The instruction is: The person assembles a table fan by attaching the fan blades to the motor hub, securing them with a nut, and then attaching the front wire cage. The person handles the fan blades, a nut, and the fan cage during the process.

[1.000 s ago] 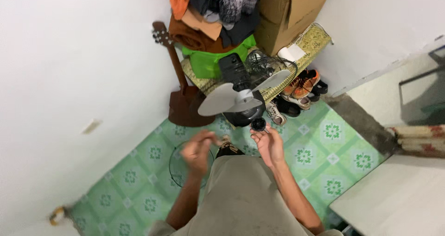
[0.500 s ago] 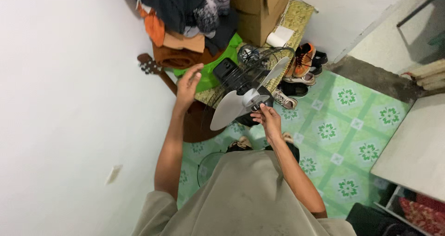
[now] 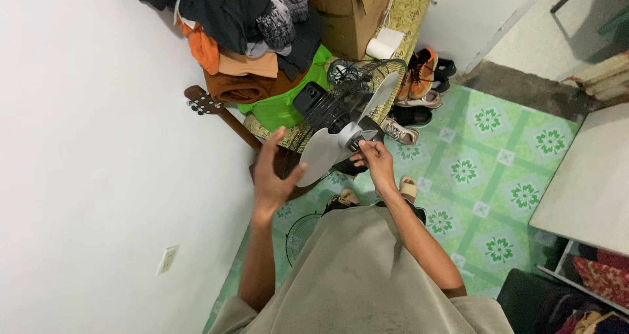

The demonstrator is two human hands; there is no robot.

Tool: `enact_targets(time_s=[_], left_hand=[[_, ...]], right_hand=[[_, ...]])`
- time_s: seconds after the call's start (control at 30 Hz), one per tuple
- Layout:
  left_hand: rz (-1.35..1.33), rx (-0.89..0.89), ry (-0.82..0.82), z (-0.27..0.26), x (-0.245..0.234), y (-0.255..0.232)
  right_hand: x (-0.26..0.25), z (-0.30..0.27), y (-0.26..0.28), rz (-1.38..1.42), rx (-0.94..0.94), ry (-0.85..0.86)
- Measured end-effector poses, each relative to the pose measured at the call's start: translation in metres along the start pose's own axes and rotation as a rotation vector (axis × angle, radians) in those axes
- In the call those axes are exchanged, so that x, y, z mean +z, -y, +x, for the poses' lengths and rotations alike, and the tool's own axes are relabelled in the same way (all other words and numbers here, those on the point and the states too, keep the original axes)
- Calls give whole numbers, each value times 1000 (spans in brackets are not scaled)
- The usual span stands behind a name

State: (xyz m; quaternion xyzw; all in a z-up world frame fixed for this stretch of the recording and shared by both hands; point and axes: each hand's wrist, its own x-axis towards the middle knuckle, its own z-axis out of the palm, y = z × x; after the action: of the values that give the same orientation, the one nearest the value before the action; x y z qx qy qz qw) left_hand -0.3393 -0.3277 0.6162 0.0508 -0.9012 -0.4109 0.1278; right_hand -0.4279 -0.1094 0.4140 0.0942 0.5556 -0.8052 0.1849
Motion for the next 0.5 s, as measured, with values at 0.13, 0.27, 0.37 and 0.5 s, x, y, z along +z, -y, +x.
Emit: enact_targets(time_s=[0.13, 0.27, 0.37, 0.5], left_hand=[[-63, -67, -9, -13, 22, 16], [-81, -87, -45, -24, 37, 40], [-113, -79, -86, -25, 45, 51], [-126, -48, -118, -25, 47, 56]], right_hand=[[1, -2, 6, -67, -22, -17], [4, -6, 13, -88, -36, -27], [6, -9, 19, -118, -57, -33], [7, -11, 22, -187, -174, -24]])
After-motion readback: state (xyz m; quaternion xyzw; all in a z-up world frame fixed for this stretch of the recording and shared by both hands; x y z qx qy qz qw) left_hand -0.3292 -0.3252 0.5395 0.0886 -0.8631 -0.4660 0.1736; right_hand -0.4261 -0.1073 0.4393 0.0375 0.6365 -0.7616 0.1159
